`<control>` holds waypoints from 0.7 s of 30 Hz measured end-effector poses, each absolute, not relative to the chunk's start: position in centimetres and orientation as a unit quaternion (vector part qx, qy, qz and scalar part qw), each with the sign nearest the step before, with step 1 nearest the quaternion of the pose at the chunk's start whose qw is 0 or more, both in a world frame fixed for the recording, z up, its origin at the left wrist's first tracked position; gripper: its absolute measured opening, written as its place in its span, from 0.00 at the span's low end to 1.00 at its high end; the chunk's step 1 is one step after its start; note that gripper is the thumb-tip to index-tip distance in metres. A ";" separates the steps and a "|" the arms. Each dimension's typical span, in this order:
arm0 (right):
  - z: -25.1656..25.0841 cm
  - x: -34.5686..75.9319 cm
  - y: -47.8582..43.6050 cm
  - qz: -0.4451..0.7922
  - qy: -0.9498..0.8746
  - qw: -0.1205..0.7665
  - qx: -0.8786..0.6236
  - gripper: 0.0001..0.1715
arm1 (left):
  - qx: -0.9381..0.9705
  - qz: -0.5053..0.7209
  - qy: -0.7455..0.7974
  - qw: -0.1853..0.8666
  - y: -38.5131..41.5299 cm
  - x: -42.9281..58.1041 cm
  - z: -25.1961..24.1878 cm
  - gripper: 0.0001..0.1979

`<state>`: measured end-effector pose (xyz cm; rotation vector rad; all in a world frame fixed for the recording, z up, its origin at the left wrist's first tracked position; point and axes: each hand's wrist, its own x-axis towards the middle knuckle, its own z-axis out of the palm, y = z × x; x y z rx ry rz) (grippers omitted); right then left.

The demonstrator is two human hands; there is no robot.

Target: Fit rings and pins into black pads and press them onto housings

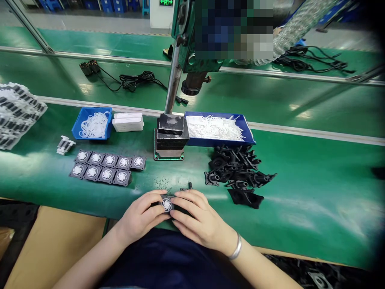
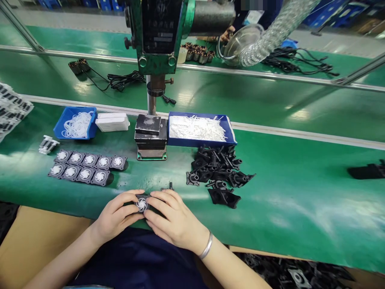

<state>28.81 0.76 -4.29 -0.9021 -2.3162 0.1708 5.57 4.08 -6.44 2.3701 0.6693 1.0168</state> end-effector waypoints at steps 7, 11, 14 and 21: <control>-4.7 28.8 0.6 0.053 -0.883 0.317 -0.341 0.14 | 0.872 0.367 0.237 0.221 4.1 5.6 -6.3 0.08; -4.9 29.0 0.5 0.037 -0.891 0.308 -0.331 0.14 | 0.877 0.366 0.236 0.203 4.1 5.7 -6.3 0.08; -4.8 29.1 0.5 0.019 -0.897 0.293 -0.331 0.13 | 0.877 0.365 0.239 0.201 4.2 5.7 -6.3 0.06; -4.5 29.1 1.0 0.002 -0.906 0.270 -0.325 0.13 | 0.880 0.371 0.226 0.192 4.6 5.7 -6.1 0.07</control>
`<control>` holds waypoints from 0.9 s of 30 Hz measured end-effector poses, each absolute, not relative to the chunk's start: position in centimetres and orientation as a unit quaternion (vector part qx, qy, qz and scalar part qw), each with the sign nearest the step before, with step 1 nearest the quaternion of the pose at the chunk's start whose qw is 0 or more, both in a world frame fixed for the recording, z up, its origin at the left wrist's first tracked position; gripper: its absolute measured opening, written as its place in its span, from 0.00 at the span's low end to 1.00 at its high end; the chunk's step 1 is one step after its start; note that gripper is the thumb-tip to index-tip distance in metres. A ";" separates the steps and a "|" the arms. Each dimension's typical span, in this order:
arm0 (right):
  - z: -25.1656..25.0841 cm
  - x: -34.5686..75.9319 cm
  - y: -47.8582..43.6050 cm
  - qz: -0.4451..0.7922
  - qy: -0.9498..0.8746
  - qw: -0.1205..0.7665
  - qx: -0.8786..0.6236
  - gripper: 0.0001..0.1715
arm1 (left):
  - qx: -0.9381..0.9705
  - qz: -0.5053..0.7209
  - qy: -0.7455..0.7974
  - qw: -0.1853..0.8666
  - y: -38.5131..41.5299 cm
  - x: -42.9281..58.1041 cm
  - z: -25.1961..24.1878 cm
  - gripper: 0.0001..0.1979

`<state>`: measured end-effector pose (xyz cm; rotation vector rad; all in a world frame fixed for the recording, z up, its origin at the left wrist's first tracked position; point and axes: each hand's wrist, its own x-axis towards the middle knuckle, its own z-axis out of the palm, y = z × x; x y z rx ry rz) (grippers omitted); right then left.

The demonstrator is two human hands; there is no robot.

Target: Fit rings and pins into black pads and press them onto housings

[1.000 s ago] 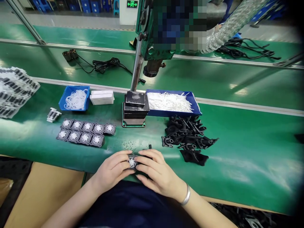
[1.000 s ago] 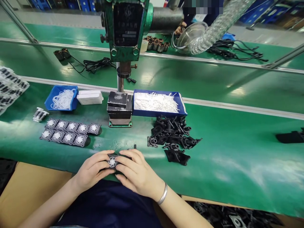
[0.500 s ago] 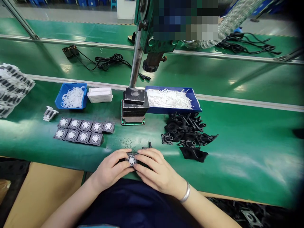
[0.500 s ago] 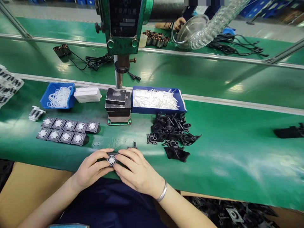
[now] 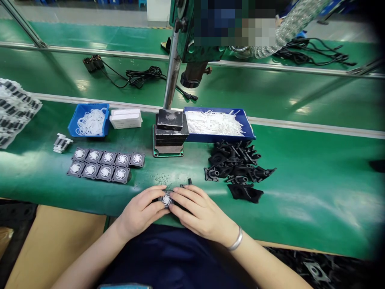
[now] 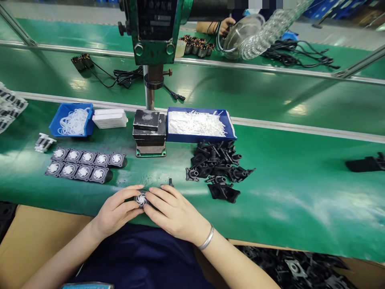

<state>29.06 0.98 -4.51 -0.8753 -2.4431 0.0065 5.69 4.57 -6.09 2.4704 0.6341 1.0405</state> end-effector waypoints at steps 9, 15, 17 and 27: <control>-4.3 29.7 1.1 0.055 -0.883 0.302 -0.355 0.16 | 0.868 0.375 0.225 0.236 4.9 5.6 -6.4 0.15; -6.2 30.9 0.8 0.160 -0.781 0.323 -0.509 0.20 | 0.768 0.381 0.311 0.410 4.2 6.1 -6.9 0.25; -7.0 31.0 0.8 0.177 -0.781 0.318 -0.508 0.15 | 0.740 0.364 0.329 0.459 4.1 6.4 -6.9 0.27; -5.5 30.7 0.9 0.208 -0.751 0.370 -0.507 0.13 | 0.773 0.369 0.299 0.422 4.1 7.0 -6.7 0.19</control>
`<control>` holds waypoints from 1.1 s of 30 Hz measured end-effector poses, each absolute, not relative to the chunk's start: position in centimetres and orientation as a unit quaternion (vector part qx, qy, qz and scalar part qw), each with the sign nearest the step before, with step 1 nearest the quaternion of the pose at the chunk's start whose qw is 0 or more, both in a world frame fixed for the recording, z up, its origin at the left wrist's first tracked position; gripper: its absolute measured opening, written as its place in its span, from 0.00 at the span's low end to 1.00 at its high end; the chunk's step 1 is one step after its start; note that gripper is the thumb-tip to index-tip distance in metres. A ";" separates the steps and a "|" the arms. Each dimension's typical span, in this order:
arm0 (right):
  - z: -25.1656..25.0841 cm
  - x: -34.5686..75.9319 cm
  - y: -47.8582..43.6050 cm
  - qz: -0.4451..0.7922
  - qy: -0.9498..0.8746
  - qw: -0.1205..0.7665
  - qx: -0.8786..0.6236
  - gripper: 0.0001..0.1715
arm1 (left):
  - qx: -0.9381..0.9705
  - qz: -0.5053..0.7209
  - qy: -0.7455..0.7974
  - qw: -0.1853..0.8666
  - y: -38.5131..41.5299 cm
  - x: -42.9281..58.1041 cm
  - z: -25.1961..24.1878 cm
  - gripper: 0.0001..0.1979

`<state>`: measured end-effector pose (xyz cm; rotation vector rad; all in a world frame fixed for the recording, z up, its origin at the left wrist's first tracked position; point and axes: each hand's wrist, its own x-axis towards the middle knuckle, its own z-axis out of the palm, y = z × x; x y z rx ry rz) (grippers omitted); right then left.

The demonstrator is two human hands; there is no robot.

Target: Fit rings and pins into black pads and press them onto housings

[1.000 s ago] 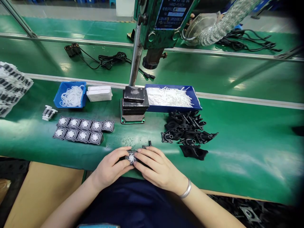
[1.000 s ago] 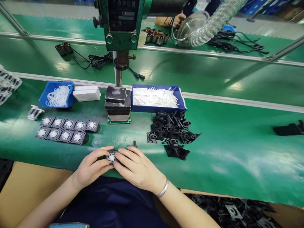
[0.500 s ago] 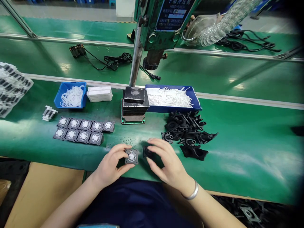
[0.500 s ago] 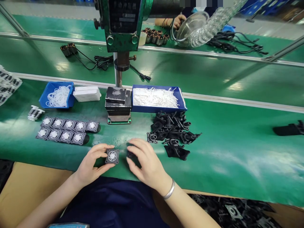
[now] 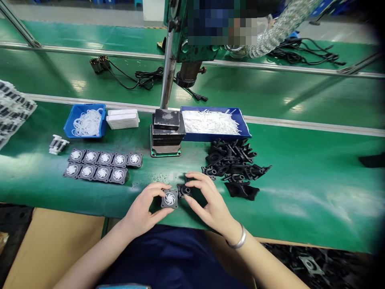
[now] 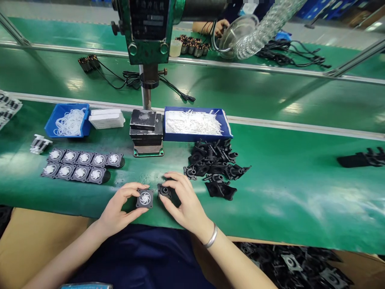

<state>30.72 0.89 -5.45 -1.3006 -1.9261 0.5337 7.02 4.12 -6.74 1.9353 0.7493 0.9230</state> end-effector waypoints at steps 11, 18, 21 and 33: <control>-4.5 28.7 -0.1 0.118 -0.846 0.329 -0.402 0.16 | 0.800 0.345 0.315 0.376 4.4 7.0 -6.2 0.12; -4.0 28.9 -0.5 0.112 -0.853 0.316 -0.399 0.19 | 0.793 0.354 0.314 0.384 4.4 7.0 -6.3 0.13; -4.1 29.6 -0.4 0.128 -0.811 0.366 -0.438 0.20 | 0.788 0.357 0.314 0.392 4.3 6.9 -6.4 0.15; -6.7 30.9 1.0 0.198 -0.761 0.333 -0.520 0.10 | 0.780 0.362 0.309 0.406 4.3 7.2 -6.7 0.21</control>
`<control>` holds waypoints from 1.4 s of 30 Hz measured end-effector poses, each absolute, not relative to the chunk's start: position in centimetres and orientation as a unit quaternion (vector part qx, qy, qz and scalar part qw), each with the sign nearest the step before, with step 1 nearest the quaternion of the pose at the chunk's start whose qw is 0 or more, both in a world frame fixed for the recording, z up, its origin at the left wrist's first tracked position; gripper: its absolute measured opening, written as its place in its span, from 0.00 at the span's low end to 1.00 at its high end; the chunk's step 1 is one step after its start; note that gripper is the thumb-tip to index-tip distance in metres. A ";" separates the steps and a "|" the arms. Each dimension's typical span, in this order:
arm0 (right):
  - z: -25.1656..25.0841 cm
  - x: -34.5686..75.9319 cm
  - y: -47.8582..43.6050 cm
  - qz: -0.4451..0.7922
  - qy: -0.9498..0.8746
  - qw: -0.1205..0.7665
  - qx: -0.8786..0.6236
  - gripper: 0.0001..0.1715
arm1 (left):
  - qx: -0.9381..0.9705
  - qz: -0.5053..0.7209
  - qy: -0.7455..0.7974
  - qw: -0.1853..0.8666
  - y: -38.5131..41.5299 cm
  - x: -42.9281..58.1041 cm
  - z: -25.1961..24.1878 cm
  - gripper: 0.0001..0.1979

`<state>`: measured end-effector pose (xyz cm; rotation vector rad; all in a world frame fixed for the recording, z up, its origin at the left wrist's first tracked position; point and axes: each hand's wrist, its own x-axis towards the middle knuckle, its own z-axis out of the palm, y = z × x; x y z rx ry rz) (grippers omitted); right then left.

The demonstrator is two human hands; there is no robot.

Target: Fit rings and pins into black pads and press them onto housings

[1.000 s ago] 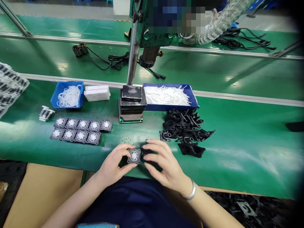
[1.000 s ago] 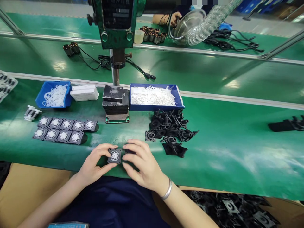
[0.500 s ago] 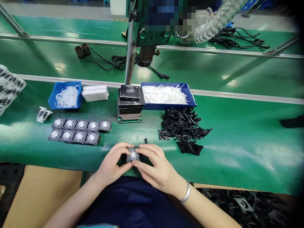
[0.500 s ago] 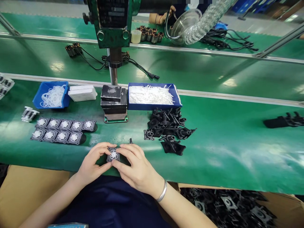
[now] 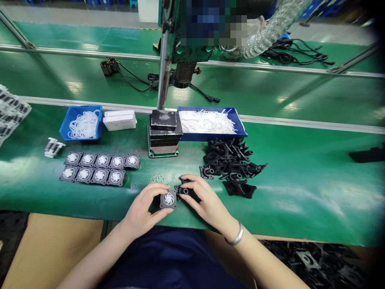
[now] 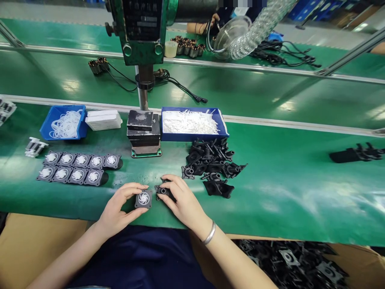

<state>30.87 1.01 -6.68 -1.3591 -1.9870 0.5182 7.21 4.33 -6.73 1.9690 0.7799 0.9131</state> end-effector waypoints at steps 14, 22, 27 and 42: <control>-4.4 28.3 1.2 0.239 -0.768 0.387 -0.452 0.12 | 0.852 0.399 0.241 0.239 3.7 6.9 -6.7 0.16; -4.6 28.3 1.2 0.237 -0.773 0.377 -0.452 0.12 | 0.857 0.378 0.259 0.234 3.8 6.9 -6.8 0.14; -4.6 28.4 0.9 0.222 -0.780 0.365 -0.458 0.14 | 0.860 0.378 0.259 0.225 3.8 7.0 -6.6 0.12; -7.3 31.1 0.5 0.240 -0.741 0.327 -0.535 0.12 | 0.803 0.387 0.296 0.342 4.0 7.1 -6.7 0.25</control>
